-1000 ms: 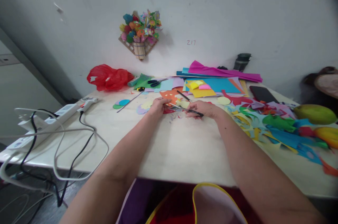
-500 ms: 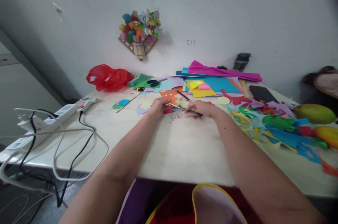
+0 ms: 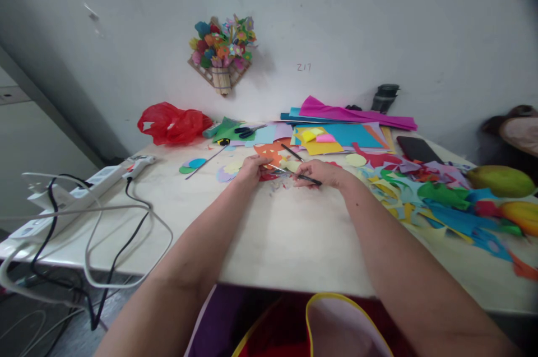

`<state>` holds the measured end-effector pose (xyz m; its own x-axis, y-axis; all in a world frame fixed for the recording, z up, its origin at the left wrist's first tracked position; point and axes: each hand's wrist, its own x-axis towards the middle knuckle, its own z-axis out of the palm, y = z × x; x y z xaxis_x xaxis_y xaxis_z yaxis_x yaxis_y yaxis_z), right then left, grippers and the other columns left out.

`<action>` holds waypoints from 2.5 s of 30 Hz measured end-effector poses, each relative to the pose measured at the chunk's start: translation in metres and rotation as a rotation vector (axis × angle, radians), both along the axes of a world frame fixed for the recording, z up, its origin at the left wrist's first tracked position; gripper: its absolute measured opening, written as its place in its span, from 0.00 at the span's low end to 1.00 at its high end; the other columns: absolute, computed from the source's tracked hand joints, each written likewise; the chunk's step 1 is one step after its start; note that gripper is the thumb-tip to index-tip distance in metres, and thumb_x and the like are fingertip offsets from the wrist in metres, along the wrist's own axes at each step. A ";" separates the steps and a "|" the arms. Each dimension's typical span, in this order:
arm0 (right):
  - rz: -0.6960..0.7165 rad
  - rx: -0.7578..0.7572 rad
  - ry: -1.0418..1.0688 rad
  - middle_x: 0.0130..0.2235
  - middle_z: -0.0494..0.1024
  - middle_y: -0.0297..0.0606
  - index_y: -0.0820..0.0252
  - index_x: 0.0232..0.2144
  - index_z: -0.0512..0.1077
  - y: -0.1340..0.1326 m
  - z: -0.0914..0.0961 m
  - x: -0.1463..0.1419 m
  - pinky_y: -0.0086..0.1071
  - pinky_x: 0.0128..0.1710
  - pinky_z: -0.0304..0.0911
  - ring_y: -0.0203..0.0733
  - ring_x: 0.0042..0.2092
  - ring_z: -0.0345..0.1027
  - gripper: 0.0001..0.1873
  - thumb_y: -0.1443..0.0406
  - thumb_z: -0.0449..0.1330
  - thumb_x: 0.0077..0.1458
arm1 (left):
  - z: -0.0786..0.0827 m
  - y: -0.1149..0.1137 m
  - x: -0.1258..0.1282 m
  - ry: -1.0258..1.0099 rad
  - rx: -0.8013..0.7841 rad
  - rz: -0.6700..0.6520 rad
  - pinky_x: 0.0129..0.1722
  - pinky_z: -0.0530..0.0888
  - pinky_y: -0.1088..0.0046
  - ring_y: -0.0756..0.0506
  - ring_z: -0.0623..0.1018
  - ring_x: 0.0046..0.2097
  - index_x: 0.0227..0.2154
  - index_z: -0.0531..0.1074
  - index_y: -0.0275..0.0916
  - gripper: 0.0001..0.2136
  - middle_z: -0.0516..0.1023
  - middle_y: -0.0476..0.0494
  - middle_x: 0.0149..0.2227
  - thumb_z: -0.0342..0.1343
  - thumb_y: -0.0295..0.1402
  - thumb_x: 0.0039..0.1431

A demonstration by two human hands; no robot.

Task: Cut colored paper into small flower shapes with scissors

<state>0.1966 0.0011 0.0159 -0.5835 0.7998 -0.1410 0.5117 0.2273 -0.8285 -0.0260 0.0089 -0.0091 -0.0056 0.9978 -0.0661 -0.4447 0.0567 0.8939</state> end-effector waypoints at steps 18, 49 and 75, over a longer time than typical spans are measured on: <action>0.020 0.042 0.023 0.18 0.67 0.27 0.63 0.31 0.75 0.003 -0.003 -0.001 0.26 0.18 0.50 0.28 0.18 0.54 0.21 0.53 0.69 0.40 | 0.003 -0.002 0.001 0.030 -0.002 0.027 0.30 0.77 0.72 0.47 0.78 0.26 0.23 0.74 0.32 0.03 0.78 0.44 0.24 0.60 0.21 0.42; -0.001 0.013 0.011 0.18 0.67 0.27 0.62 0.30 0.76 0.000 -0.003 -0.005 0.25 0.18 0.52 0.28 0.18 0.56 0.22 0.52 0.71 0.37 | 0.005 -0.003 0.000 -0.019 -0.002 0.021 0.29 0.76 0.72 0.46 0.79 0.25 0.25 0.73 0.31 0.06 0.79 0.42 0.25 0.61 0.19 0.41; -0.046 0.036 0.010 0.17 0.68 0.27 0.62 0.30 0.74 -0.002 -0.001 -0.010 0.25 0.17 0.52 0.28 0.17 0.55 0.22 0.52 0.71 0.36 | 0.005 -0.004 0.003 0.019 0.050 0.062 0.31 0.77 0.71 0.47 0.78 0.27 0.22 0.72 0.32 0.04 0.78 0.43 0.24 0.61 0.21 0.39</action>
<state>0.1864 -0.0013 0.0154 -0.5470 0.8304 -0.1059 0.5143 0.2335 -0.8252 -0.0229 0.0053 -0.0039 -0.0682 0.9975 -0.0158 -0.4286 -0.0150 0.9034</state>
